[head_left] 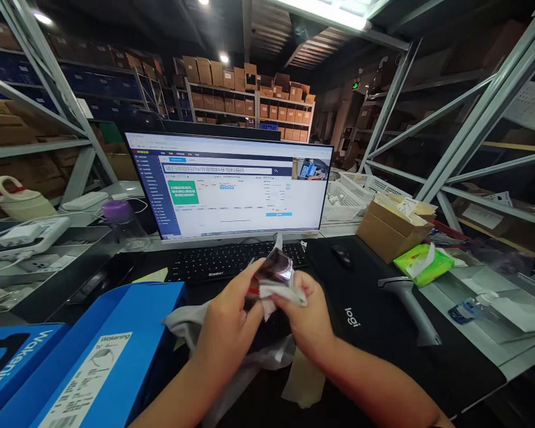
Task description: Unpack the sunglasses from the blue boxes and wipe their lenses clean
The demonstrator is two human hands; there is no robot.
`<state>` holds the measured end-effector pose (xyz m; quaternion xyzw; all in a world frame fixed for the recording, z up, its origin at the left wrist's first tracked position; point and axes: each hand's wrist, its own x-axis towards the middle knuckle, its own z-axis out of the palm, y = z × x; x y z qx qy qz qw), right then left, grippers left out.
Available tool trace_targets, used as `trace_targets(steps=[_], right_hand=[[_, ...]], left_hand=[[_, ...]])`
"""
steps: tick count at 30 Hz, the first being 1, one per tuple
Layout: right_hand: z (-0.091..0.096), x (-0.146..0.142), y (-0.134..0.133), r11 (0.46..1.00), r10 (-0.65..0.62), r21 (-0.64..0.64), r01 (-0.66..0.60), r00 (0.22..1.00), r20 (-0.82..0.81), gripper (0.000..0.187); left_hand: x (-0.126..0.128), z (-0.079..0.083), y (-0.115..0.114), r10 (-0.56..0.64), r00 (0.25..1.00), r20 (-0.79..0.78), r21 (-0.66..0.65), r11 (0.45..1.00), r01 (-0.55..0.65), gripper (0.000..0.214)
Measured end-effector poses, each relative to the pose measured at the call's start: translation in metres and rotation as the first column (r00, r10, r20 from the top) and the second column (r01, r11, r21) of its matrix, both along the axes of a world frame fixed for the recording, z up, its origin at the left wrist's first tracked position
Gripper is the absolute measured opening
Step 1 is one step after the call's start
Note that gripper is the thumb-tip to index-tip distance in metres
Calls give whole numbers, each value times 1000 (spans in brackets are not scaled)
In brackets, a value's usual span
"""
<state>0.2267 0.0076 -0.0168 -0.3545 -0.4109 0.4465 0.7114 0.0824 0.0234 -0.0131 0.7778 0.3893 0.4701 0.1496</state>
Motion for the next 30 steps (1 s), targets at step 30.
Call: trace_targets(steps=[30], right_hand=[[19,27,1,957,236,-193,-216,968,86,67]], left_hand=[[-8,16,1,-26,996,-87,65,997,31,45]])
